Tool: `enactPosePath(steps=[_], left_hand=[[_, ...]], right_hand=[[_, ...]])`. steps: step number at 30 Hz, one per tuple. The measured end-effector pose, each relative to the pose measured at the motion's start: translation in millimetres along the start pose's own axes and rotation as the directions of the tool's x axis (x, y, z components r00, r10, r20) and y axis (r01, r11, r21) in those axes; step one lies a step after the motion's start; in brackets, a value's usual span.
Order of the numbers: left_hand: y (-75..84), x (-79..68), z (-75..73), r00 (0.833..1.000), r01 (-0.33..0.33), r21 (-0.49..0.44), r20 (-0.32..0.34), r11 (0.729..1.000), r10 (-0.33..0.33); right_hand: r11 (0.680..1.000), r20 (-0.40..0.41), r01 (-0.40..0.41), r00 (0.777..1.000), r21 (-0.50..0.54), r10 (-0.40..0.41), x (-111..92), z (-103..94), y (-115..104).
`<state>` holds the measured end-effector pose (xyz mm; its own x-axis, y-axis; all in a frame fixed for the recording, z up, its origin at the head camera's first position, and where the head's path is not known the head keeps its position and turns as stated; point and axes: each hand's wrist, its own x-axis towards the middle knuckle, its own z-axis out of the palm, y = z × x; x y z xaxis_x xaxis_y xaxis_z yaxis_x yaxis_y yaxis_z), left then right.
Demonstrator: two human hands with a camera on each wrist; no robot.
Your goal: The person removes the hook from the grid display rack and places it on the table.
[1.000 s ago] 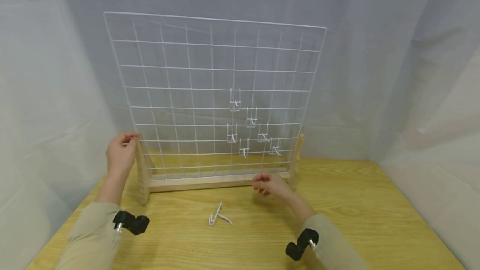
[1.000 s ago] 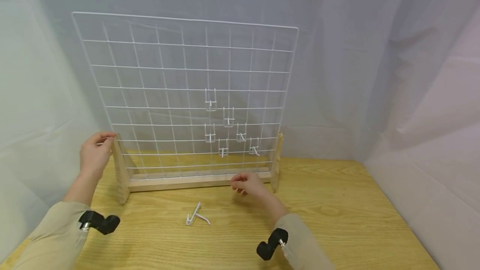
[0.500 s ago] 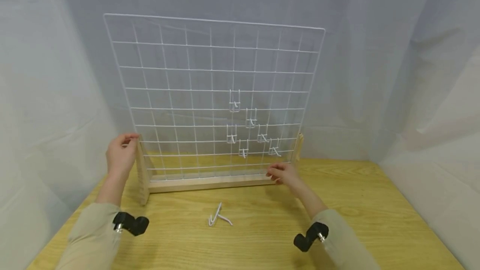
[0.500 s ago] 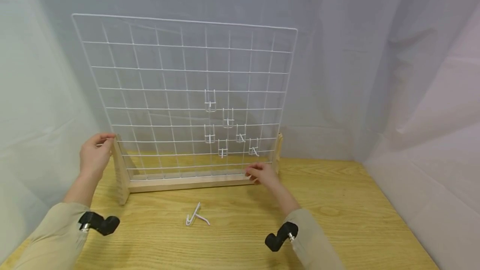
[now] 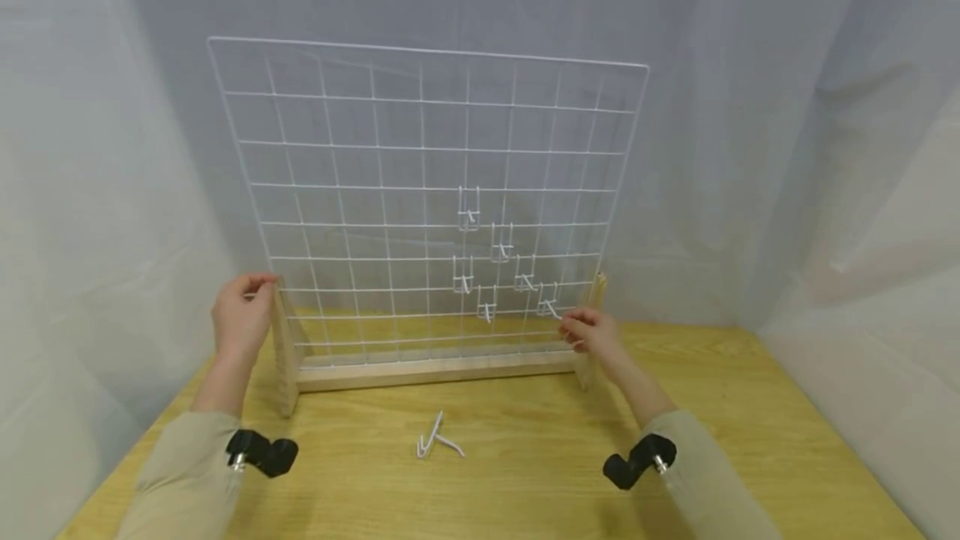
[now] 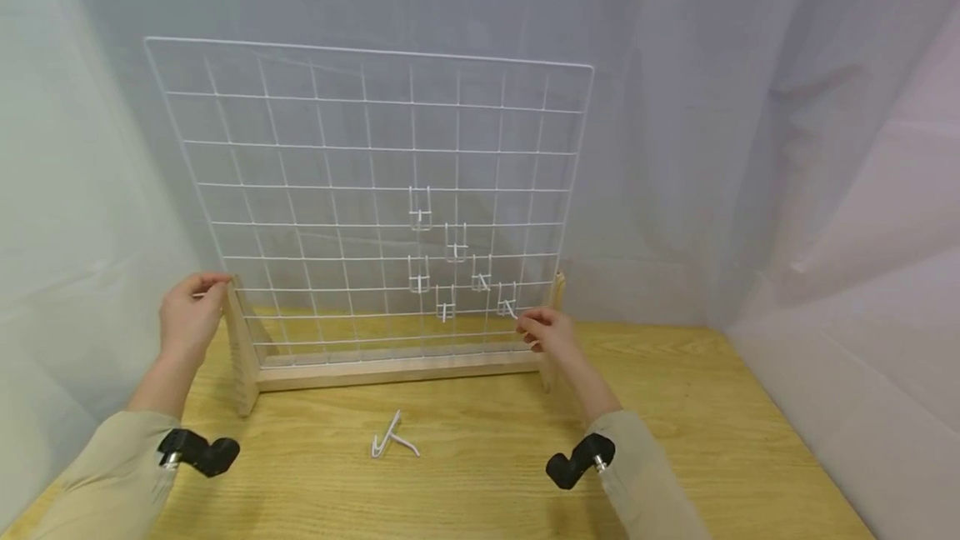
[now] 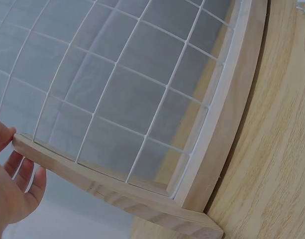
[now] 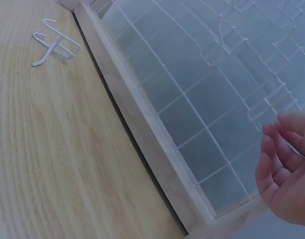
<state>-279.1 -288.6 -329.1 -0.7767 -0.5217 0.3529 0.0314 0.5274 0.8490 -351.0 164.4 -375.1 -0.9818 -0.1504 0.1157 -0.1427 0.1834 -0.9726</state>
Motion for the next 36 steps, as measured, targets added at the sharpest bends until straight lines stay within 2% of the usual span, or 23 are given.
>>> enactPosePath(steps=[10, 22, 36], left_hand=[[0.5, -2.1, 0.1, 1.000, 0.003, 0.004, -0.027, 1.000, -0.003], [2.1, -1.1, 0.1, 1.000, 0.029, 0.000, -0.009, 1.000, -0.029], [5.1, -2.0, 0.9, 1.000, 0.019, 0.019, -0.012, 1.000, -0.019]], right_hand=[[1.000, -0.010, 0.007, 1.000, -0.016, -0.007, 5.1, -8.2, -14.6], [0.993, 0.090, 0.029, 0.996, -0.116, -0.018, 15.6, -8.3, -23.4], [0.993, 0.136, -0.013, 0.990, -0.117, 0.029, 19.8, 2.0, -24.5]])
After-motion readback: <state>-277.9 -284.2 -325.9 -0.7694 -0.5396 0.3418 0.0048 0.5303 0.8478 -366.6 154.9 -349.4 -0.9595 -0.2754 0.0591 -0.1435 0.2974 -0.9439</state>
